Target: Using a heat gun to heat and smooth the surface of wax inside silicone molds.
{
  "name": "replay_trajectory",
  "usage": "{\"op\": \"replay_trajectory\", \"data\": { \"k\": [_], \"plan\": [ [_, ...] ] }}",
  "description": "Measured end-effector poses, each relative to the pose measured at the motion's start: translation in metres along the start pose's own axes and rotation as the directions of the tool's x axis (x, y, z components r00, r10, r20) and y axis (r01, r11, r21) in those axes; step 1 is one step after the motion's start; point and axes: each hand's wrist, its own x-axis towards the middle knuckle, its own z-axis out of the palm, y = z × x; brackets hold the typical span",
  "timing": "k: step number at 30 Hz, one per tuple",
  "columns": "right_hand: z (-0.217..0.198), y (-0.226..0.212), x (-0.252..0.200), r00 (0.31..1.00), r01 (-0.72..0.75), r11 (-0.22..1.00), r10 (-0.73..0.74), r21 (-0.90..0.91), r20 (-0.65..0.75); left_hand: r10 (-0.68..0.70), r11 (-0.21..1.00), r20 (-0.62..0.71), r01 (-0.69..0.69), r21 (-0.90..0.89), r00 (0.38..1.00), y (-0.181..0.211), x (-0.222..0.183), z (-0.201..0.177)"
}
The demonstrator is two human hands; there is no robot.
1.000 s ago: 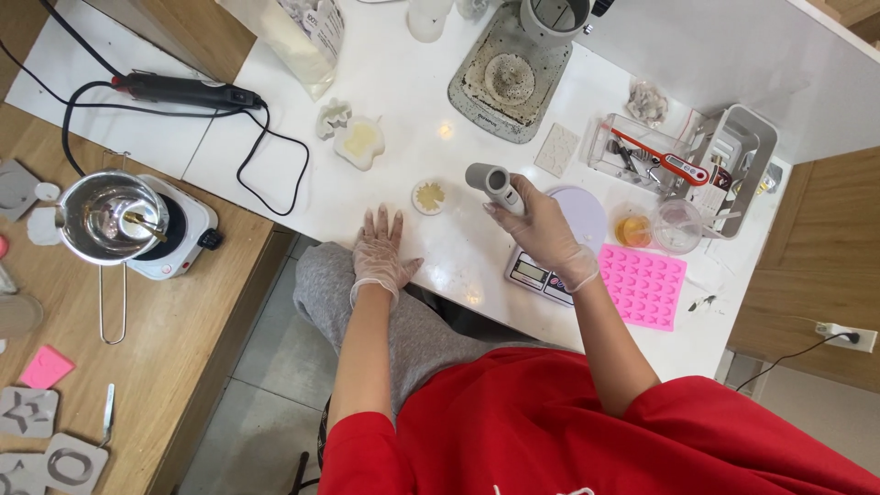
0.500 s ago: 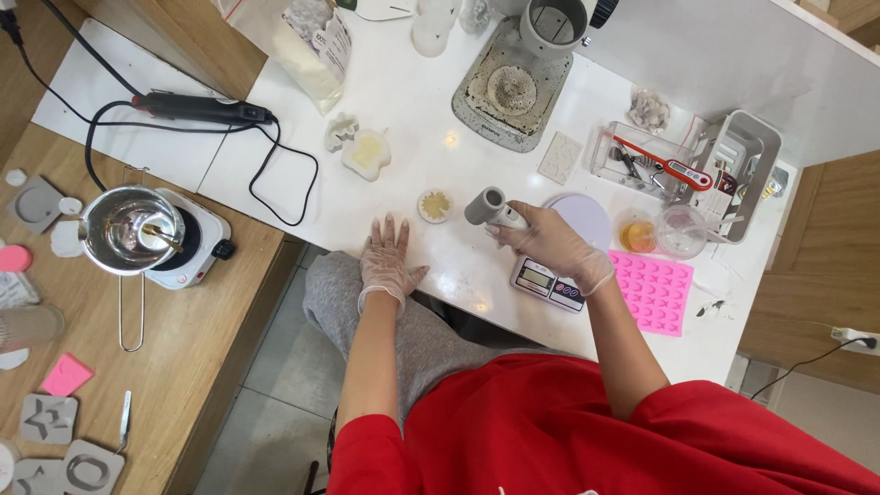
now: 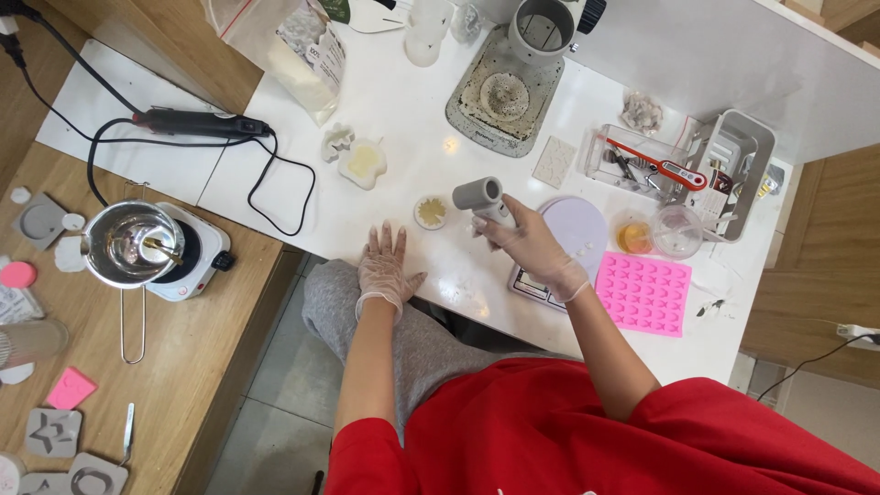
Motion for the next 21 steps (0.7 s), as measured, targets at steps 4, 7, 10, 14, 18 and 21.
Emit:
{"op": "replay_trajectory", "data": {
  "k": [4,7,10,14,18,21],
  "plan": [
    [-0.005,-0.014,-0.012,0.984,-0.071,0.985,0.044,0.154,0.173,0.0,1.0,0.01,0.0,0.009,1.0,0.0,0.0,-0.001],
    [-0.011,-0.006,-0.011,0.97,-0.077,0.995,0.059,0.066,0.235,0.003,1.0,0.009,-0.003,0.011,1.0,-0.001,-0.001,-0.002],
    [-0.02,0.003,-0.006,0.973,-0.05,0.996,0.064,-0.072,0.22,0.004,1.0,0.004,-0.004,0.005,1.0,0.0,-0.002,-0.003],
    [-0.022,0.036,0.013,0.996,-0.045,0.949,0.066,-0.312,0.056,-0.002,1.0,-0.01,0.002,0.002,1.0,0.0,-0.002,-0.001],
    [-0.019,0.033,0.011,0.999,-0.036,0.957,0.027,-0.287,-0.034,-0.002,1.0,-0.012,0.002,0.005,1.0,0.001,-0.002,-0.002],
    [-0.012,0.009,-0.001,0.996,0.033,0.995,-0.041,-0.091,-0.083,-0.003,1.0,-0.025,0.004,0.025,1.0,0.0,-0.003,-0.002]
  ]
}}
